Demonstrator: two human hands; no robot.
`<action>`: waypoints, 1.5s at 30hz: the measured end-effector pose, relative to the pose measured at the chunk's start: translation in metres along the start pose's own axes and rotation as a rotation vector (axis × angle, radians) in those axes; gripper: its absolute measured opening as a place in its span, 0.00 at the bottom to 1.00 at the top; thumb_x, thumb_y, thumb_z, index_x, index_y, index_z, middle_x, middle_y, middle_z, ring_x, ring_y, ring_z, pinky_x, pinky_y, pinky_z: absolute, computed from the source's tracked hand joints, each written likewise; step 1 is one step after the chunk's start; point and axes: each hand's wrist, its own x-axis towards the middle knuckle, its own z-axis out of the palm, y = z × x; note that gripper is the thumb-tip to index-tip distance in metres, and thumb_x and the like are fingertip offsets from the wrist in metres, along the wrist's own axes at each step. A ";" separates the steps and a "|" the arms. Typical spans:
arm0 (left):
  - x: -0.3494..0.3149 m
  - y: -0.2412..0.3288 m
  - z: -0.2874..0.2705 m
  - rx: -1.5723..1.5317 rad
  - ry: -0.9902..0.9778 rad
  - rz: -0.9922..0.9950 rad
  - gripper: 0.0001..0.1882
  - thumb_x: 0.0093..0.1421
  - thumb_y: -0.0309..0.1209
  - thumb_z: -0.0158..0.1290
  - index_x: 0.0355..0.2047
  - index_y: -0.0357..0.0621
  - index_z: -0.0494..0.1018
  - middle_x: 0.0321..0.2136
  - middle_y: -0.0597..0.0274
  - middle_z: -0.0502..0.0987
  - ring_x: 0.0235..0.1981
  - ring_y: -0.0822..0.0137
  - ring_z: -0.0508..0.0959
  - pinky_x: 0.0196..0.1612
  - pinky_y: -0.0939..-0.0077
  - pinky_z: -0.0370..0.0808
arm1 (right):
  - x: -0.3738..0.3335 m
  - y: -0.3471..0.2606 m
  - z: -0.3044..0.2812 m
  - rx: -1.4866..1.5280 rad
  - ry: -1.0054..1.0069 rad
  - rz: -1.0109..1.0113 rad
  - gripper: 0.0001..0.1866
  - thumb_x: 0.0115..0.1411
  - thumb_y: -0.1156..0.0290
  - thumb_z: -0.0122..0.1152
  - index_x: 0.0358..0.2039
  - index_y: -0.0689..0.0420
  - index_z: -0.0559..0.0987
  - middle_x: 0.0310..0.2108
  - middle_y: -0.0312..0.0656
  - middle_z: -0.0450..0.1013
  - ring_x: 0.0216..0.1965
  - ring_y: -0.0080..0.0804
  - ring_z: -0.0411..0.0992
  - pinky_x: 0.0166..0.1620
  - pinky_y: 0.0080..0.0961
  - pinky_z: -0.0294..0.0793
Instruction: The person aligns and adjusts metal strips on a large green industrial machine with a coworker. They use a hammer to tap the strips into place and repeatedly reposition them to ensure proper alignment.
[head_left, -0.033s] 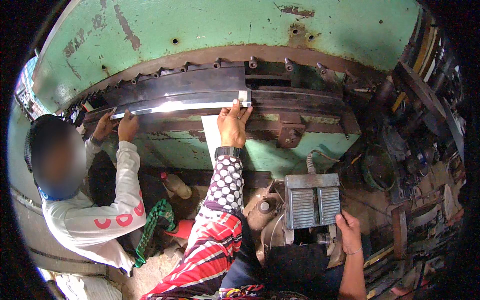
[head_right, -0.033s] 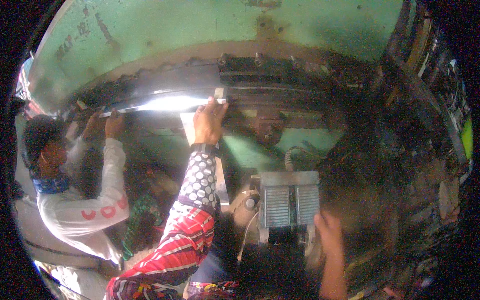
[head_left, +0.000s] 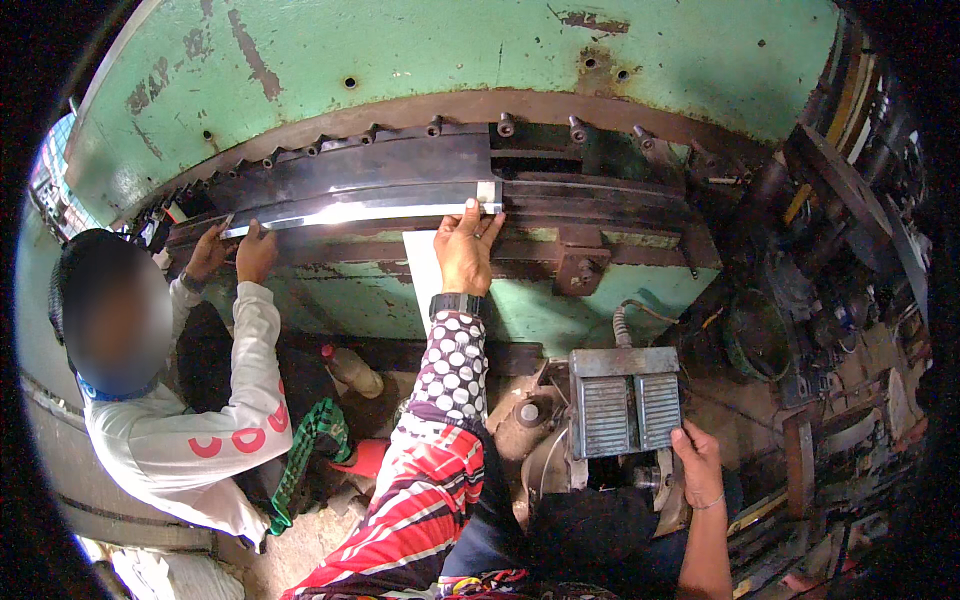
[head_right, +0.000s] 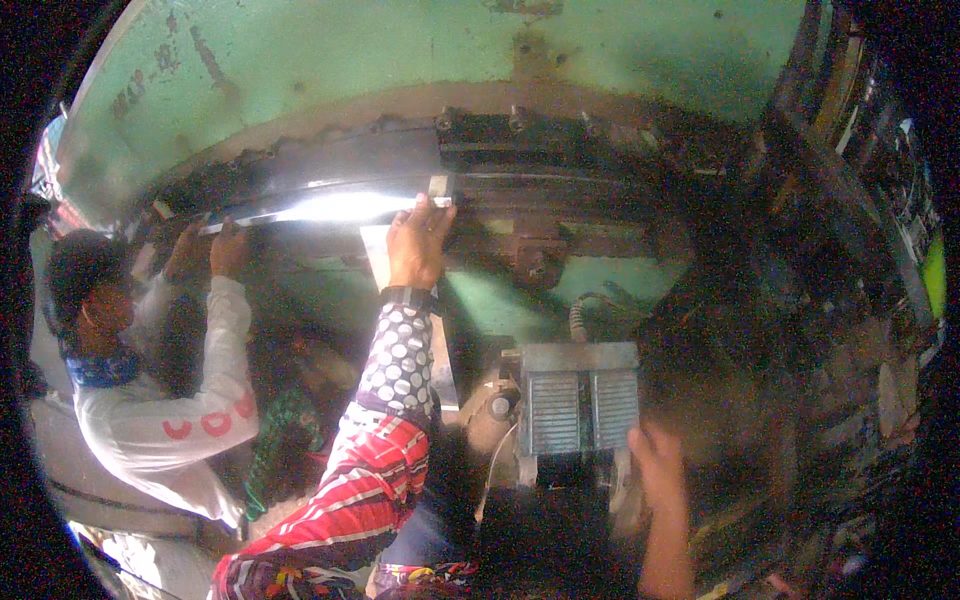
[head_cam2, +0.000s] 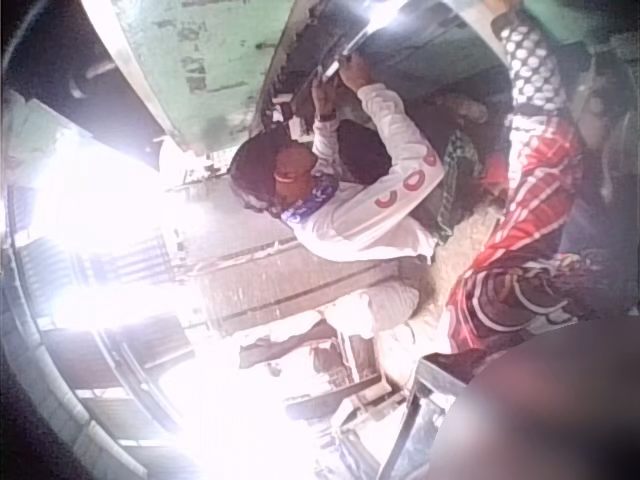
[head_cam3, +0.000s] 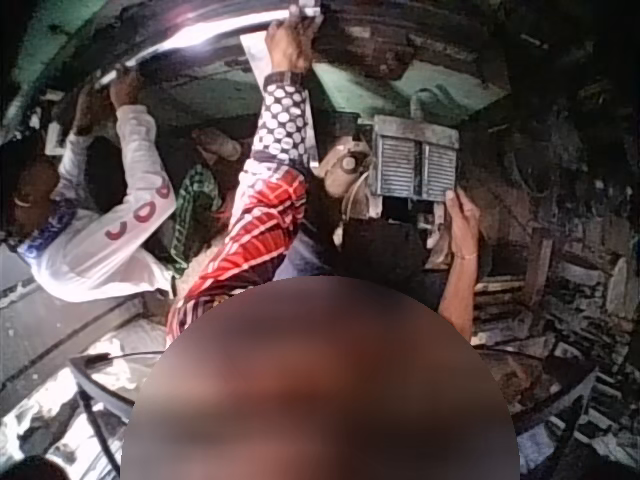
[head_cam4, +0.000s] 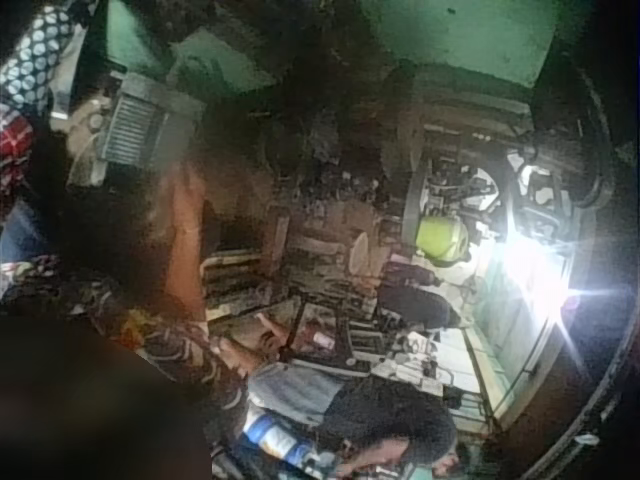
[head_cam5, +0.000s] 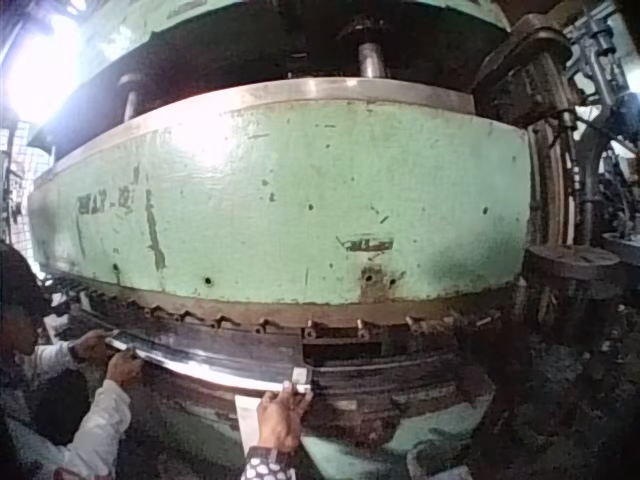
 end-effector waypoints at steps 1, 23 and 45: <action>0.000 0.000 0.000 0.005 -0.003 0.000 0.12 0.72 0.28 0.51 0.47 0.30 0.65 0.45 0.49 0.74 0.49 0.54 0.78 0.58 0.53 0.80 | 0.001 0.003 0.001 -0.005 0.014 -0.002 0.20 0.70 0.63 0.61 0.54 0.66 0.80 0.47 0.35 0.78 0.46 0.22 0.72 0.54 0.23 0.70; -0.001 0.006 0.007 -0.017 -0.023 -0.010 0.16 0.72 0.27 0.51 0.52 0.28 0.61 0.49 0.46 0.71 0.51 0.53 0.76 0.60 0.50 0.79 | 0.000 -0.003 0.008 0.050 0.017 -0.012 0.21 0.69 0.60 0.63 0.53 0.65 0.80 0.46 0.35 0.79 0.46 0.22 0.72 0.54 0.23 0.69; -0.002 -0.017 0.018 -0.144 -0.006 -0.103 0.10 0.71 0.30 0.53 0.46 0.37 0.67 0.46 0.52 0.74 0.48 0.54 0.78 0.59 0.58 0.78 | -0.007 -0.044 0.011 0.124 0.025 0.051 0.21 0.70 0.61 0.59 0.51 0.68 0.79 0.46 0.38 0.77 0.48 0.25 0.70 0.56 0.26 0.66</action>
